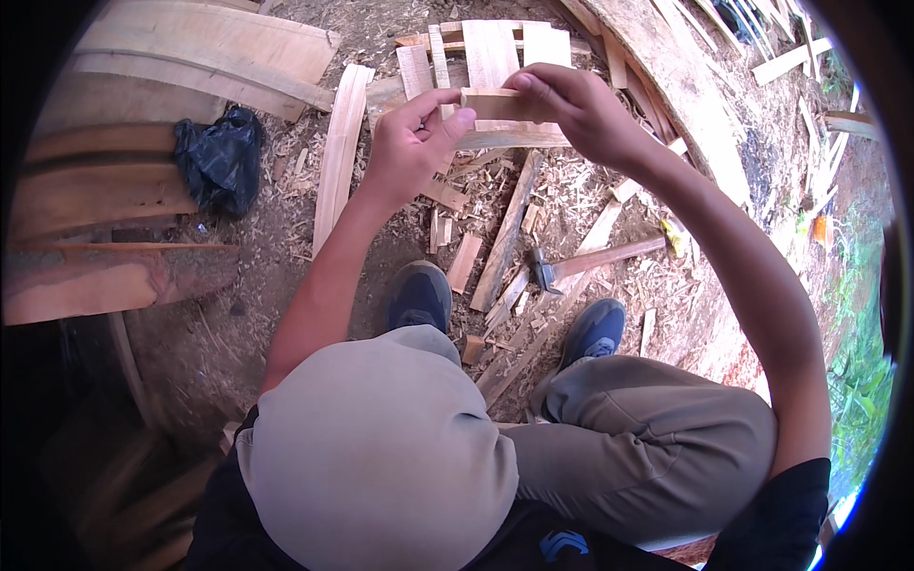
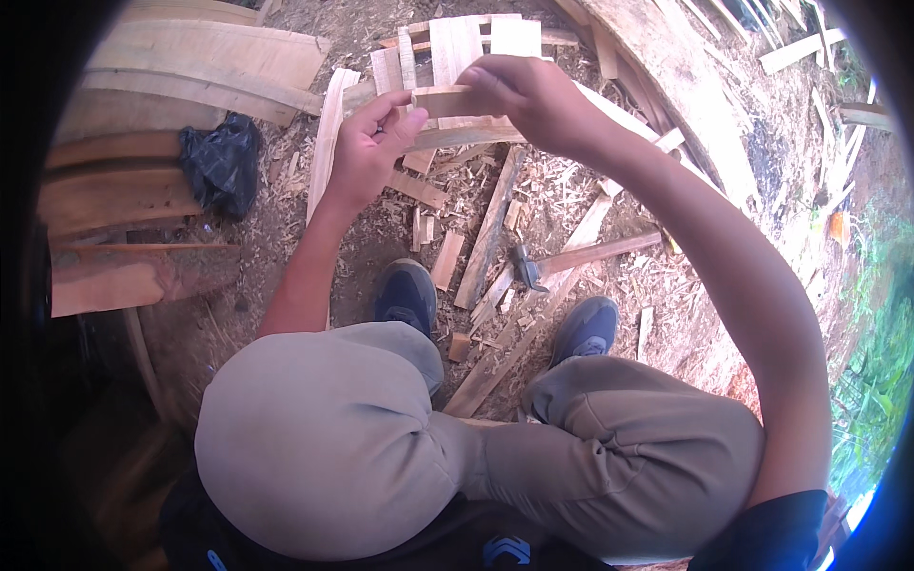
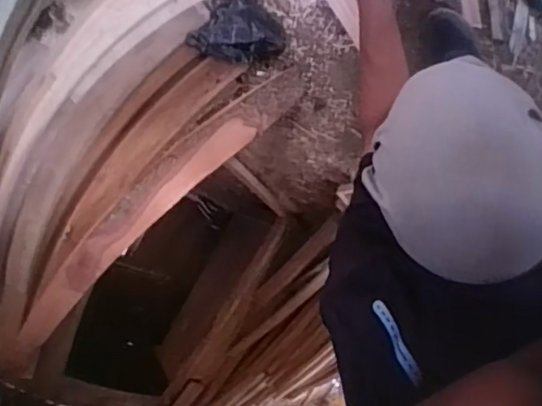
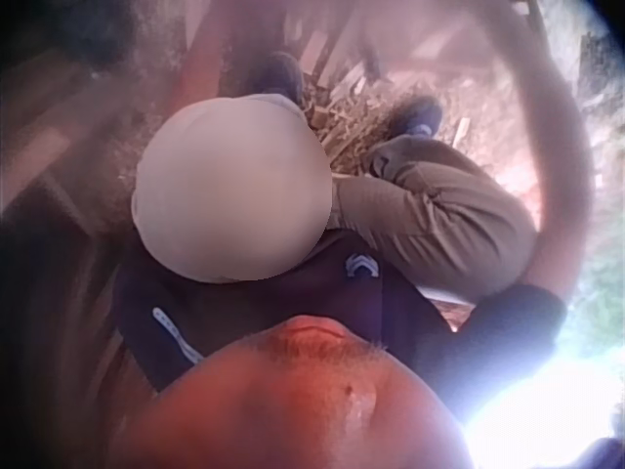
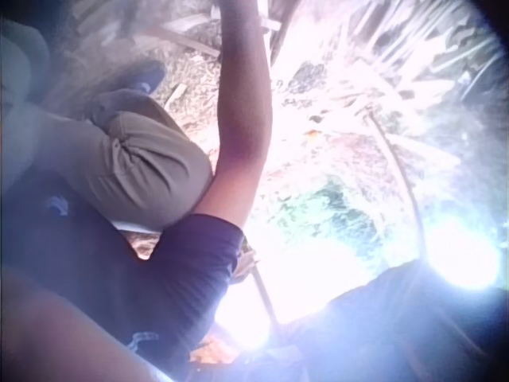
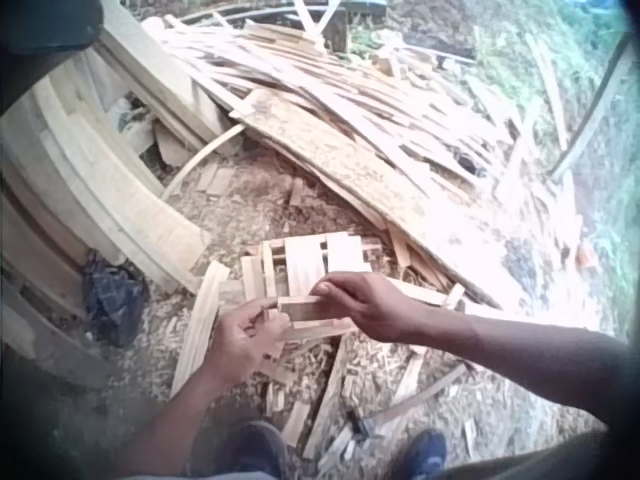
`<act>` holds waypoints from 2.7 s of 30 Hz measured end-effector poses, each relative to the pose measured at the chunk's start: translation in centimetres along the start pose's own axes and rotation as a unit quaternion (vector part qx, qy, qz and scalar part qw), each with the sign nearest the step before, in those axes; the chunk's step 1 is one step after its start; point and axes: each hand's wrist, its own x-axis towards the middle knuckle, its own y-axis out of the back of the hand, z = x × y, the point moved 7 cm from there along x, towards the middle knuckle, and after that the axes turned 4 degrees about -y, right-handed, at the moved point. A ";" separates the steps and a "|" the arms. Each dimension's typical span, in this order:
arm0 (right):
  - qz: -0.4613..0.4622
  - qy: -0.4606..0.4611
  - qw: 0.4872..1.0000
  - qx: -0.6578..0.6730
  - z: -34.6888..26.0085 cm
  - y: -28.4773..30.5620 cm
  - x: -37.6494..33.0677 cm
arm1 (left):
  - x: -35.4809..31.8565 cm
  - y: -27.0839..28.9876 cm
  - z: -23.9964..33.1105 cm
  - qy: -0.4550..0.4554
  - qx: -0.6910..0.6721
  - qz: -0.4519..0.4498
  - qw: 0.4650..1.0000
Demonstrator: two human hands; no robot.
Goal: The person assembles a small wooden structure by placing thin wooden slats onto a base and securing them with nails using a hammer. The person repeatedly picks up slats, aligns them, and hammers nails to fasten them.
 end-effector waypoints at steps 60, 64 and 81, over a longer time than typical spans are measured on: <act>0.180 -0.287 0.914 0.223 8.9 3.1 0.4 | 9.5 0.1 0.9 0.093 0.338 -0.070 0.934; 0.184 -0.301 0.909 0.221 9.8 2.6 0.5 | 9.9 0.1 -0.8 0.088 0.288 -0.061 0.952; 0.169 -0.314 0.913 0.200 10.7 3.0 1.2 | 10.6 0.2 -2.6 0.088 0.251 -0.059 0.962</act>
